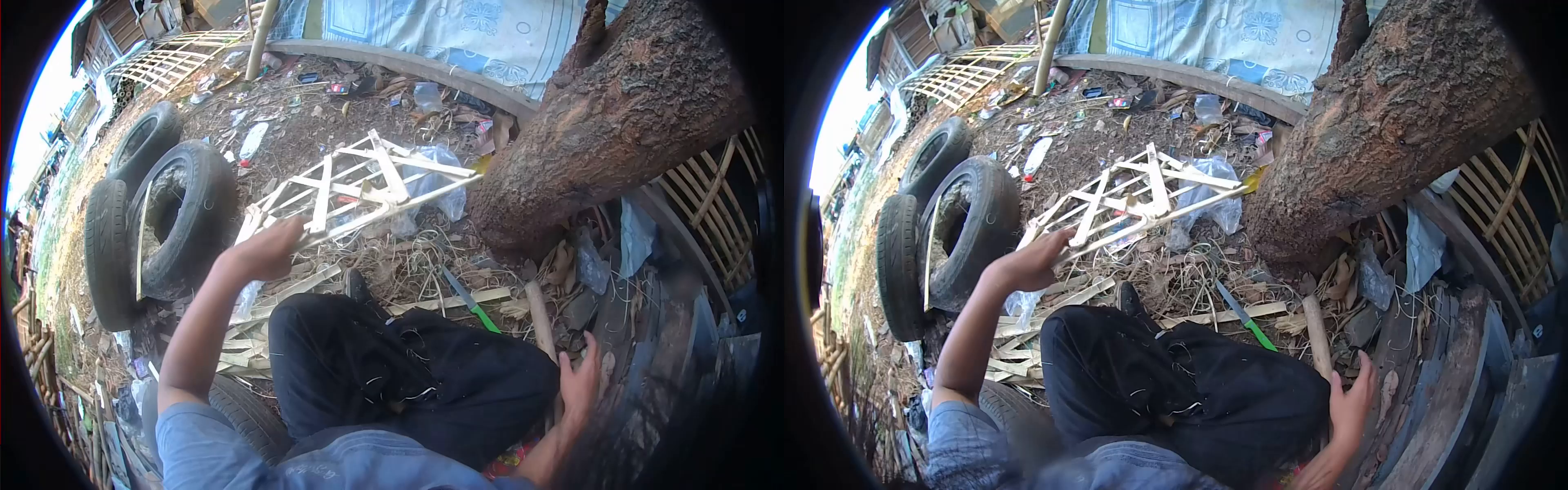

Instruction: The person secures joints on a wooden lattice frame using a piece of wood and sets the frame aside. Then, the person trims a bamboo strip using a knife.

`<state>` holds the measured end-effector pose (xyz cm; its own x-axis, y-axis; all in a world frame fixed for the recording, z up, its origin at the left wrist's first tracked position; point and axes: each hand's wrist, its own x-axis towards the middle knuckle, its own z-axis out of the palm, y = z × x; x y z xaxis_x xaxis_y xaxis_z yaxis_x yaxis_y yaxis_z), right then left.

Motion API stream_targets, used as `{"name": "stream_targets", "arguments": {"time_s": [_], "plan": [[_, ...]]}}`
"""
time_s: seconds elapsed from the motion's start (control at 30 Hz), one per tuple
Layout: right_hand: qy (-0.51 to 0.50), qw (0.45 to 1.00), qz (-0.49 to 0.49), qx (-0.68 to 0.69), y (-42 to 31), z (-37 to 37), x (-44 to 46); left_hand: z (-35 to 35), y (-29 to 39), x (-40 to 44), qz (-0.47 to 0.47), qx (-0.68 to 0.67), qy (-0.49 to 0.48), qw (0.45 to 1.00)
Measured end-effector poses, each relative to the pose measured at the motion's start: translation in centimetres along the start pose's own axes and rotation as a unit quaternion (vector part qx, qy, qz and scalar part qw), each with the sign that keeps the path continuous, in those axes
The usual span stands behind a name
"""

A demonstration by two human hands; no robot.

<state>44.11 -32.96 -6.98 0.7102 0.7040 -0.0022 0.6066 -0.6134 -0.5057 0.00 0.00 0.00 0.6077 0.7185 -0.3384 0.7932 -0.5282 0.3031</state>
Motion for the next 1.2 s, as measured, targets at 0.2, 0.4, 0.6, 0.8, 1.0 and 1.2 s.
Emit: {"name": "stream_targets", "arguments": {"time_s": [0.2, 0.4, 0.6, 0.8, 1.0, 1.2], "plan": [[-0.135, 0.928, -0.146, 0.314, -8.7, 5.3, -0.7, 8.0, 2.0, -1.4, -0.007, 0.004, 0.102, 0.995], [-0.301, 0.881, -0.153, 0.330, -14.9, 13.7, 2.8, 14.3, 1.4, -1.8, -0.124, 0.078, 0.206, 0.967], [-0.352, 0.815, 0.014, 0.459, -13.2, 19.8, 4.5, 14.1, 2.8, -3.0, -0.240, 0.038, 0.249, 0.938], [-0.329, 0.816, 0.049, 0.472, -12.3, 20.3, 3.9, 13.5, 2.4, -3.2, -0.228, 0.033, 0.239, 0.943], [-0.339, 0.823, 0.079, 0.449, -11.8, 20.5, 4.3, 12.3, 1.6, -4.4, -0.200, 0.033, 0.256, 0.945], [-0.337, 0.816, 0.077, 0.463, -11.9, 21.2, 4.6, 10.2, -0.2, -6.5, -0.197, 0.035, 0.256, 0.946]]}}
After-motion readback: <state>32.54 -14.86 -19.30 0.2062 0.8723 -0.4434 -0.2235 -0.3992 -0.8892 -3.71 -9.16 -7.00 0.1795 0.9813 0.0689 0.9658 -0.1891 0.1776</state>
